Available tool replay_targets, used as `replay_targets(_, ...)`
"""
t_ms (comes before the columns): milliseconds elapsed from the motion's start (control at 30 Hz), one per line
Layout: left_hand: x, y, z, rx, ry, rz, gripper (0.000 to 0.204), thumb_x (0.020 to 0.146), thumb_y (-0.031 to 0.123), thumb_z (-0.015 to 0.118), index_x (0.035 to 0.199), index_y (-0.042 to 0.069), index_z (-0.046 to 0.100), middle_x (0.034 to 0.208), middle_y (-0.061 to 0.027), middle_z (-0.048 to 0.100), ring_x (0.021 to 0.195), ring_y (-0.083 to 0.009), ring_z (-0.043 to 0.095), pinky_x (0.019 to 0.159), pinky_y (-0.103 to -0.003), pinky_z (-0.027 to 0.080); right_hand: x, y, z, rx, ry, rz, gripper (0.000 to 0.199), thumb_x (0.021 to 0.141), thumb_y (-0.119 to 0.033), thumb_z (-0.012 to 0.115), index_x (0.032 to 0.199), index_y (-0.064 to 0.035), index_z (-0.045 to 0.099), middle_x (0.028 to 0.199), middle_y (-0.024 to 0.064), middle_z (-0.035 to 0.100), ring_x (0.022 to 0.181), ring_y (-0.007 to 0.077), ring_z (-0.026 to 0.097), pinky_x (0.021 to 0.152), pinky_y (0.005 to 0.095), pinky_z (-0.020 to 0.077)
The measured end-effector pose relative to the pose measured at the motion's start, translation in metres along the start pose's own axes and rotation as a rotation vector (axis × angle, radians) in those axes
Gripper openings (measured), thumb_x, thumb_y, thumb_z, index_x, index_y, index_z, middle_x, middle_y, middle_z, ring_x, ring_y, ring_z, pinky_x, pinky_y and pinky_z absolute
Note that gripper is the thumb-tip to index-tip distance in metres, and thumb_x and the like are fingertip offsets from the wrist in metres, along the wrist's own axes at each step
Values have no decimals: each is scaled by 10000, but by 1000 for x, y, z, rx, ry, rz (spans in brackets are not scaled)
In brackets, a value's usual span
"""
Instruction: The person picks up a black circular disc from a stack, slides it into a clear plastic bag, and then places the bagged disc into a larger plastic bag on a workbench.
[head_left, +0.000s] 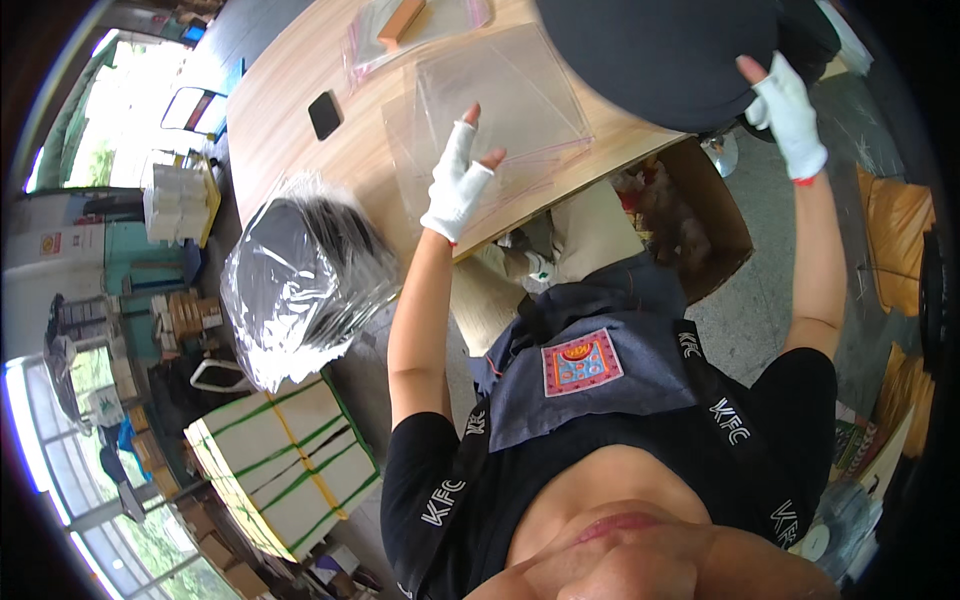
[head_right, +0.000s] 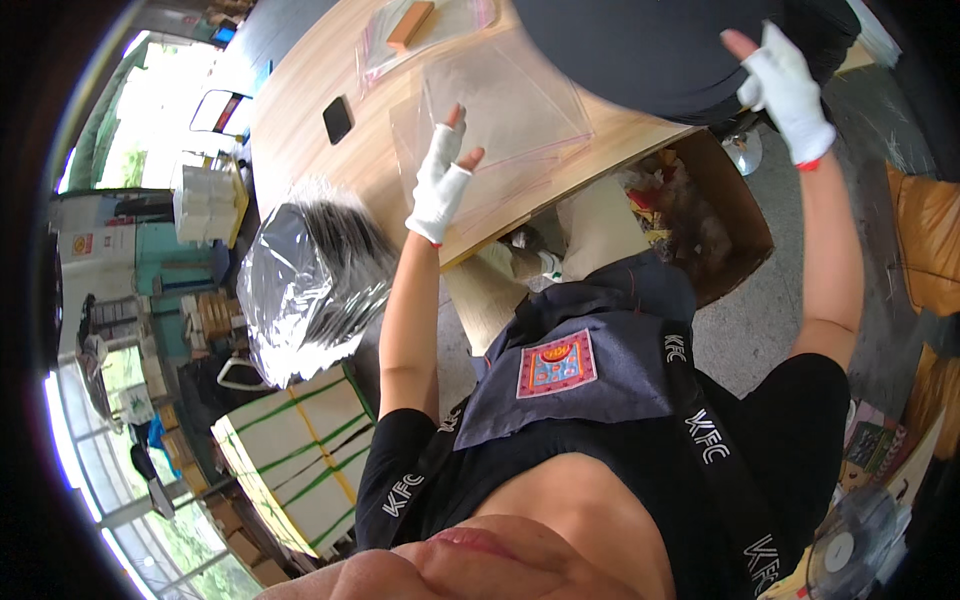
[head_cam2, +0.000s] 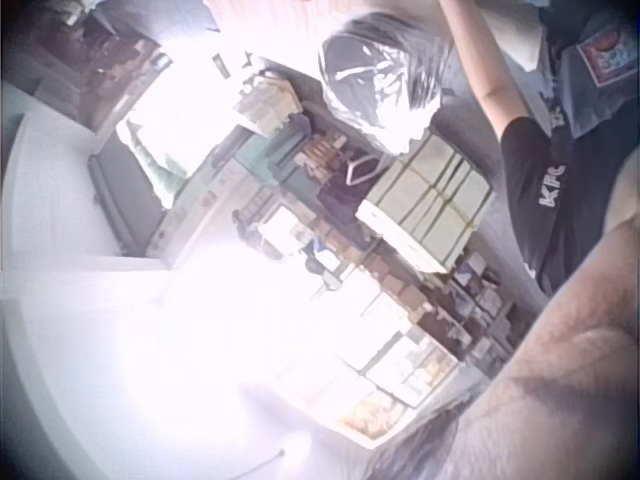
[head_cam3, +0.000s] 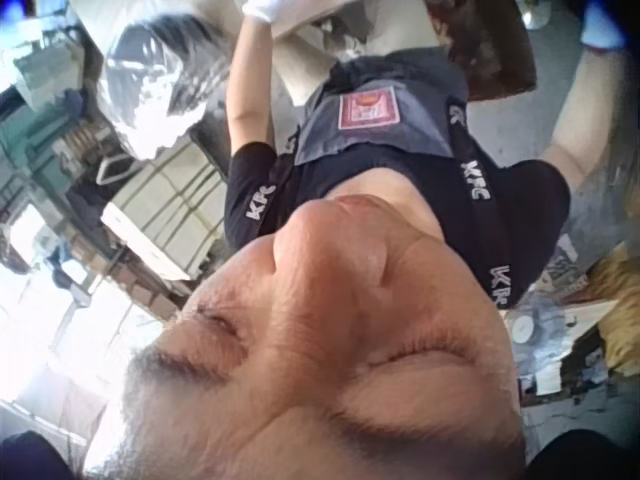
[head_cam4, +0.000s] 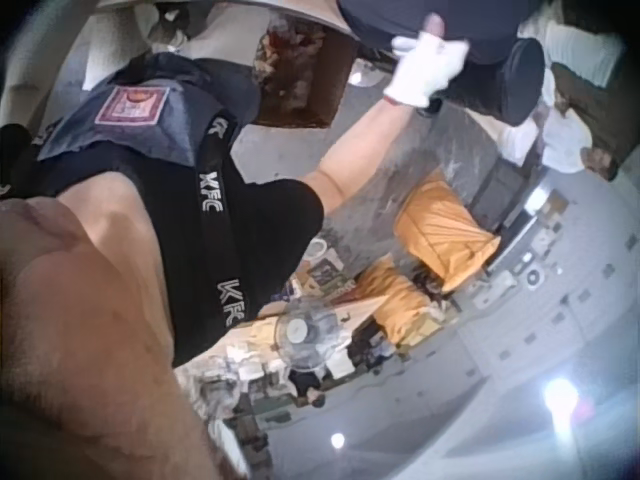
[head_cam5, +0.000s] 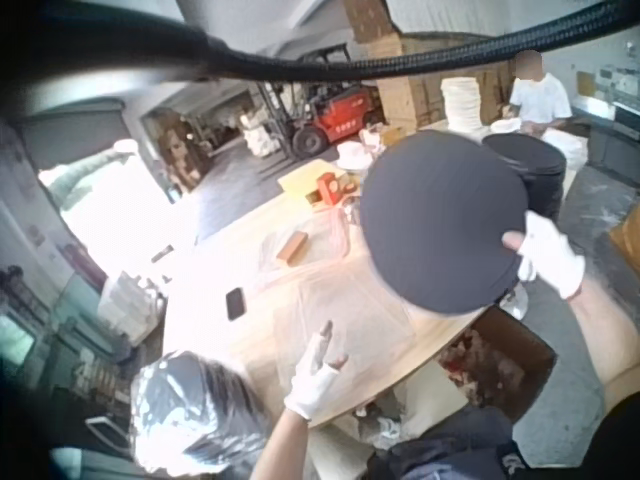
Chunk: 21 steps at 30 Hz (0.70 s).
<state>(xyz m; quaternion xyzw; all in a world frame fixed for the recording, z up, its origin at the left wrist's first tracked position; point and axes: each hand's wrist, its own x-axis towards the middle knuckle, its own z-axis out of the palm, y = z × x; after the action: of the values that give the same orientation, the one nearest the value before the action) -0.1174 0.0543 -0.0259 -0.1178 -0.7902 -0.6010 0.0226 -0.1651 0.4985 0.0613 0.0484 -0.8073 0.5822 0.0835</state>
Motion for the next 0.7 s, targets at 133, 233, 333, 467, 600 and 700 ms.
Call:
replay_targets(133,-2,-11,-27,-90,279,-137,655,811,67,704,1396,61,409,1071,-71,628,955,-162,580,861,-288,456,-19,24,93,-463,-227,-674,332,881,-171,645,1144,28,618,751,118,694,529,178,622,508,287,482)
replay_targets(233,-17,4,-22,-132,272,-54,268,781,58,741,1019,37,620,846,18,625,716,-92,530,685,-238,456,-27,44,141,-463,-118,-742,314,807,-259,727,1041,-61,656,613,111,606,537,283,602,502,355,465)
replay_targets(333,-42,-42,-16,-62,295,-105,250,760,52,756,957,55,602,821,15,604,728,-73,498,681,-226,428,-38,73,178,-737,-250,-376,414,840,-320,676,1168,-96,559,671,131,613,612,325,608,567,404,475)
replay_targets(467,-47,-63,-1,-83,358,-182,266,747,65,767,879,49,537,776,19,560,738,-82,483,705,-241,427,-39,85,191,-627,-367,-293,375,878,-296,608,1179,-97,506,764,169,635,711,359,622,639,441,475)
replay_targets(600,-43,-59,3,34,388,-210,246,823,180,706,990,83,553,820,-37,603,779,-161,549,747,-300,453,-41,93,165,-348,-507,-163,242,904,-228,571,1026,-19,576,726,136,660,567,248,621,546,361,479)
replay_targets(700,-44,-59,-10,424,187,-444,302,862,341,617,1089,149,564,969,-151,648,927,-333,619,824,-412,471,-69,66,140,179,-537,330,492,959,-240,529,1390,-37,405,881,61,654,492,69,539,432,215,413)
